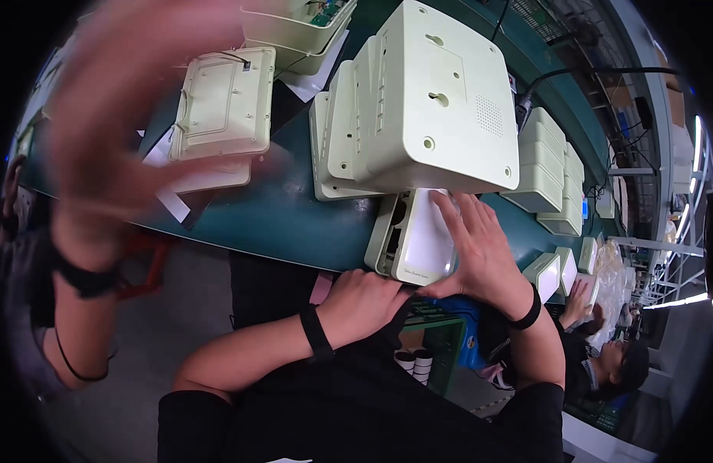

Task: The person fastens a backplate to a housing with a power screwdriver, then fits a circuit board and speaker into a new housing before snapping on a front cover and stacking the unit.

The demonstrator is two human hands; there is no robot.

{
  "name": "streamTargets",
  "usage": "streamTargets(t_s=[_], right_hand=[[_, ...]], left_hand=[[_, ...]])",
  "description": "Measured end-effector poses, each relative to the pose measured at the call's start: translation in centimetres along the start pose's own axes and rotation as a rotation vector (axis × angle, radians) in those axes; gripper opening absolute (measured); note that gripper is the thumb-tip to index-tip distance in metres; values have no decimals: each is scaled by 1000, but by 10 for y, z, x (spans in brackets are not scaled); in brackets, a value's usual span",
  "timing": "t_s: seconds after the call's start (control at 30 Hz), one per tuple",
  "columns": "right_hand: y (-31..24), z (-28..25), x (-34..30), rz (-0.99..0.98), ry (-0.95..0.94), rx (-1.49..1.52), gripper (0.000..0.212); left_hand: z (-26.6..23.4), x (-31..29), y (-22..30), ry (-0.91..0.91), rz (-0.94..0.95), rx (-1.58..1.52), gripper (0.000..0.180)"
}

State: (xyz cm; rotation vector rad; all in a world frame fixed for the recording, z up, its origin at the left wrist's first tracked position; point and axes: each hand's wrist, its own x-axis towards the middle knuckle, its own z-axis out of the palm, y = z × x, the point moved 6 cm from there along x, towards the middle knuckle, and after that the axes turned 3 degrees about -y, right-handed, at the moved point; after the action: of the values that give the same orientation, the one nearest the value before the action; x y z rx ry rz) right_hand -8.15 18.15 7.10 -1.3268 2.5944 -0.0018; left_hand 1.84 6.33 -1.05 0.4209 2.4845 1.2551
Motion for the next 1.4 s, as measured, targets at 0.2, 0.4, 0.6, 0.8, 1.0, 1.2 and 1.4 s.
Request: streamTargets(t_s=[0.2,0.4,0.6,0.8,1.0,1.2,1.4], right_hand=[[1,3,0,16,-3,16,134],[2,3,1,36,-8,-12,135],[0,0,4,37,-35,-37,136],[-6,4,5,57,-40,-56,137],[-6,10,4,80,-35,-69,138],[-4,22,-3,61,68,-36,138],[0,31,-35,303,416,326,111]], left_hand=[[18,2,-8,189,101,-35,25],[16,1,-7,188,111,-52,27],[15,0,-7,192,131,-50,28],[15,-6,-9,159,141,15,30],[9,-61,-2,3,386,243,53],[-37,-47,-18,390,147,-124,65],[-34,6,-29,519,-44,32,64]])
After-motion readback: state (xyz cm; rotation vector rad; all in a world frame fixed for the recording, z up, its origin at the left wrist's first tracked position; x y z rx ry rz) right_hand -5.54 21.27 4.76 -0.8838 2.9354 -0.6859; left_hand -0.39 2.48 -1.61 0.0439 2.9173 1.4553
